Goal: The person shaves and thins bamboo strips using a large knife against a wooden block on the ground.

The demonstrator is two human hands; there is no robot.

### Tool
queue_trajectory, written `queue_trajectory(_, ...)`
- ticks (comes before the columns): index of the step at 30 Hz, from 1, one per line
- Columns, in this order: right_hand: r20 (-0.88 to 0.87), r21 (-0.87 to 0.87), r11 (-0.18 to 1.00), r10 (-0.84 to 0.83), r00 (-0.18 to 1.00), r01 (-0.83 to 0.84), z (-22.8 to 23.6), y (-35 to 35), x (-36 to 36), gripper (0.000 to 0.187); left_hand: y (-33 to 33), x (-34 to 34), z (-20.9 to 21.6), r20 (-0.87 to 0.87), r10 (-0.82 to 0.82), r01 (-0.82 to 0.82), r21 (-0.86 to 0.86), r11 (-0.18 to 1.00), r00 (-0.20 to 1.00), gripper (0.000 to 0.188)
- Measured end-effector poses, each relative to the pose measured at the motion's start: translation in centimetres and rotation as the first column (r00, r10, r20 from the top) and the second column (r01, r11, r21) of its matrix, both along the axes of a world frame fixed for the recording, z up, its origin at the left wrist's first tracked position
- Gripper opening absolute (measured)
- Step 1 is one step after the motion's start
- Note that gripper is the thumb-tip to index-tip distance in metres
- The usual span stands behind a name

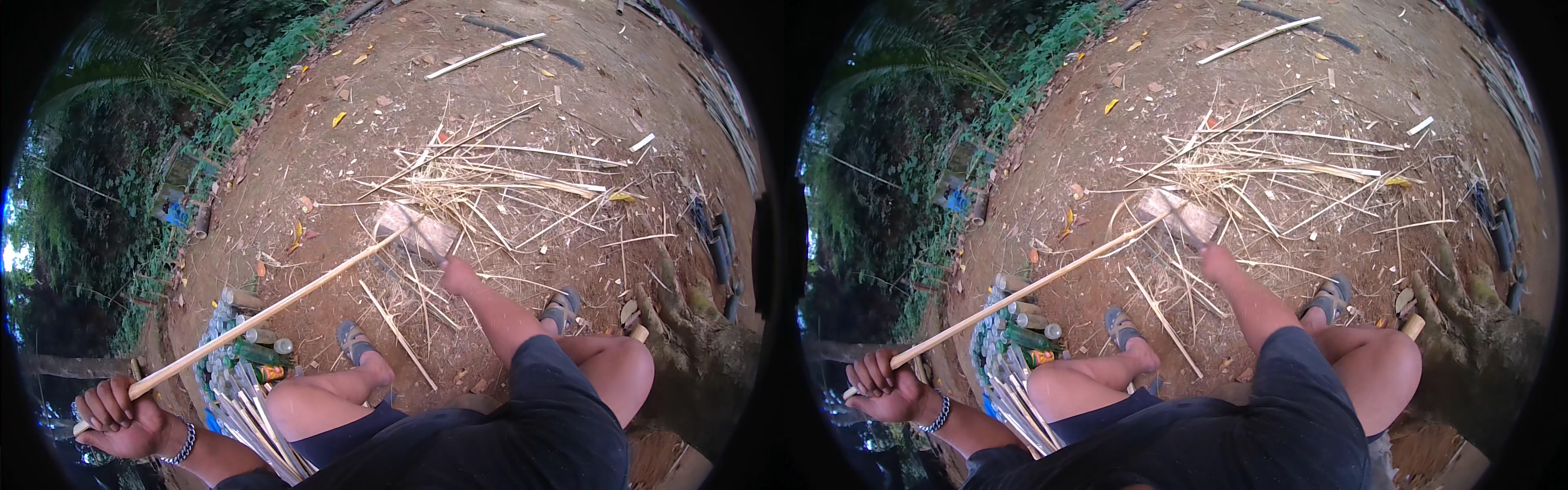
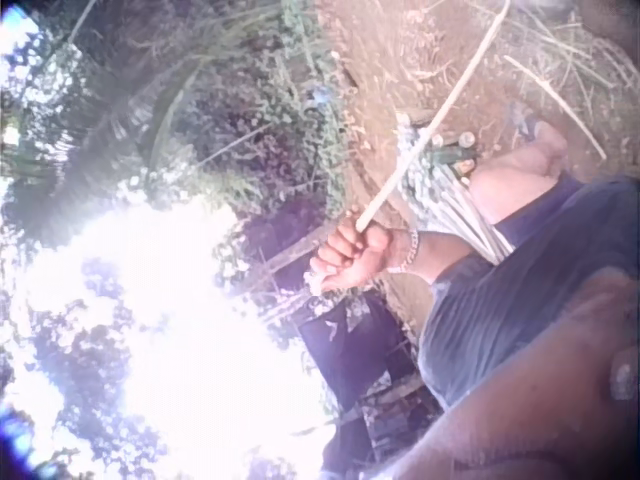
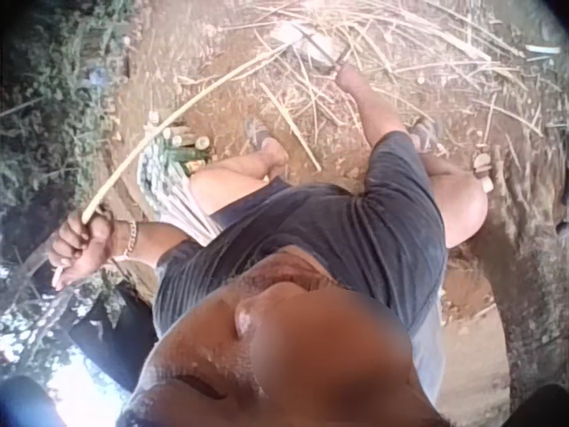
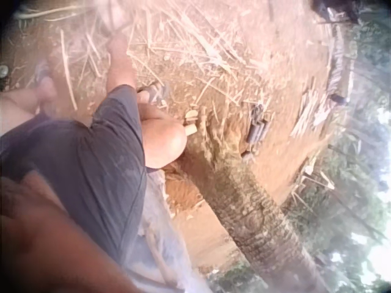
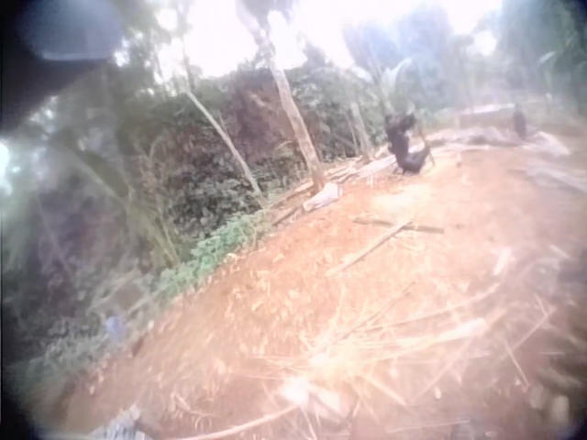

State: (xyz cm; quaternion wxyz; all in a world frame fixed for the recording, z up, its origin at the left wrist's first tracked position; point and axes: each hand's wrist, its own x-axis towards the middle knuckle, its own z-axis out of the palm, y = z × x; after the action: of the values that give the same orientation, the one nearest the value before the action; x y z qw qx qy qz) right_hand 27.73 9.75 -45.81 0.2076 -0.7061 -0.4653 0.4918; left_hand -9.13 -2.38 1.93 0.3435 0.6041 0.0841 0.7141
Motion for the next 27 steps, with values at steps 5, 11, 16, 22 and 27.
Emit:
queue_trajectory(5,0.223,0.05,0.914,0.382,0.897,-0.402,4.7,1.0,-0.7,0.026,0.9,-1.3,0.9,-0.028,0.033,-0.034,-0.004,0.999,0.999,0.048)
queue_trajectory(11,0.247,-0.003,0.986,0.16,0.956,-0.164,-4.2,3.4,3.4,0.025,2.6,-2.1,2.0,-0.039,-0.005,0.002,-0.076,0.997,0.999,0.049)
queue_trajectory(16,0.178,-0.02,0.989,0.146,0.973,-0.145,-7.3,6.4,4.2,0.037,3.6,-4.2,1.5,-0.034,0.024,-0.027,-0.092,0.995,0.999,0.056)
queue_trajectory(22,-0.439,-0.146,0.947,-0.322,0.839,0.287,-7.7,1.2,1.4,0.01,2.9,-3.6,0.1,-0.014,0.121,-0.122,-0.056,0.991,0.993,0.059)
queue_trajectory(27,-0.596,-0.234,0.89,-0.45,0.665,0.392,-7.0,-4.0,-1.1,0.01,2.4,-2.7,-0.5,0.028,0.06,-0.058,-0.057,0.997,0.998,0.054)
